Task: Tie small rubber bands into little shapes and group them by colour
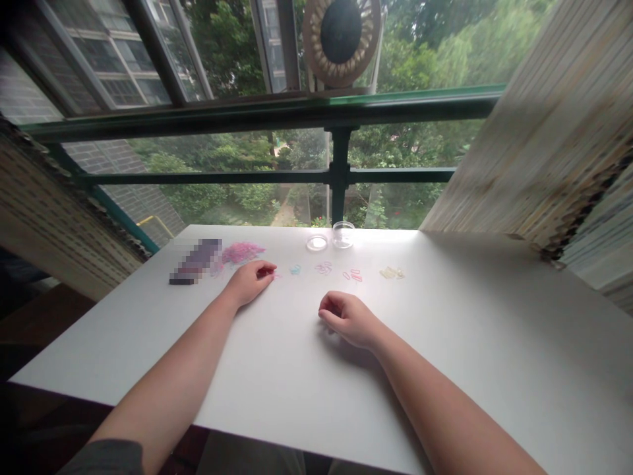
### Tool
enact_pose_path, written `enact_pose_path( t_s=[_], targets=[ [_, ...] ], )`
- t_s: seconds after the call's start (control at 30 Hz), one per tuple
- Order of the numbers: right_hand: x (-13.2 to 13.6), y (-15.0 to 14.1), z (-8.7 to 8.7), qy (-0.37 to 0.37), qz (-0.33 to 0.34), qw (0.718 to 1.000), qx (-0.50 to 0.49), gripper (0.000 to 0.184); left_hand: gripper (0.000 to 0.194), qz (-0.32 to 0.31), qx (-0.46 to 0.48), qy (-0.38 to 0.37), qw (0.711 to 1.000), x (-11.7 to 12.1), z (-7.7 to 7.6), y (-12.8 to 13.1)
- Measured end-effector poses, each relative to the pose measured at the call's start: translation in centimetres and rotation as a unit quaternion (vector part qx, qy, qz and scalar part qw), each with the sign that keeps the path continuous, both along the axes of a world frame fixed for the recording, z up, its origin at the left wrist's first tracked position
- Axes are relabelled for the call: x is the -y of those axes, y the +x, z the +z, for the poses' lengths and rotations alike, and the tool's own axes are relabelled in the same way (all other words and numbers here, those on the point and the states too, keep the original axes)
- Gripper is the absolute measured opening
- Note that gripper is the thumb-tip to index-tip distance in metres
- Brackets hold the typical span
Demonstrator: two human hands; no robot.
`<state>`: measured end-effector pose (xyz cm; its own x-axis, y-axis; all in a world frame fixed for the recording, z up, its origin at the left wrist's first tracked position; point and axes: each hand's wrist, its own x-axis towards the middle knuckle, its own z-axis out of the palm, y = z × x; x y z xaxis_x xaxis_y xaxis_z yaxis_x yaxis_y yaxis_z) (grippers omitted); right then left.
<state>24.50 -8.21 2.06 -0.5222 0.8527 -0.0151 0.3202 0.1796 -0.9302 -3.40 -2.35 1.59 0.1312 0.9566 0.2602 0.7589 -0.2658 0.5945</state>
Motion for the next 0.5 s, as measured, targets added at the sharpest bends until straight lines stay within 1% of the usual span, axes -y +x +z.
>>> enact_pose_path(
  t_s=[0.17, 0.27, 0.37, 0.5],
  targets=[
    [0.0, 0.0, -0.1, 0.004, -0.001, 1.0, 0.004, 0.014, 0.027, 0.004, 0.022, 0.01, 1.0, 0.3, 0.2, 0.1],
    [0.1, 0.0, -0.1, 0.0, 0.003, 1.0, 0.0, 0.014, 0.028, 0.031, 0.033, 0.019, 0.999, 0.6, 0.5, -0.6],
    [0.1, 0.0, -0.2, 0.005, 0.005, 1.0, 0.001, 0.014, 0.028, 0.1, 0.041, 0.027, 0.994, 1.0, 0.7, -2.6],
    [0.0, 0.0, -0.1, 0.015, 0.009, 1.0, 0.003, 0.013, 0.026, 0.237, 0.013, 0.04, 0.971, 2.5, 0.5, -6.8]
  ],
)
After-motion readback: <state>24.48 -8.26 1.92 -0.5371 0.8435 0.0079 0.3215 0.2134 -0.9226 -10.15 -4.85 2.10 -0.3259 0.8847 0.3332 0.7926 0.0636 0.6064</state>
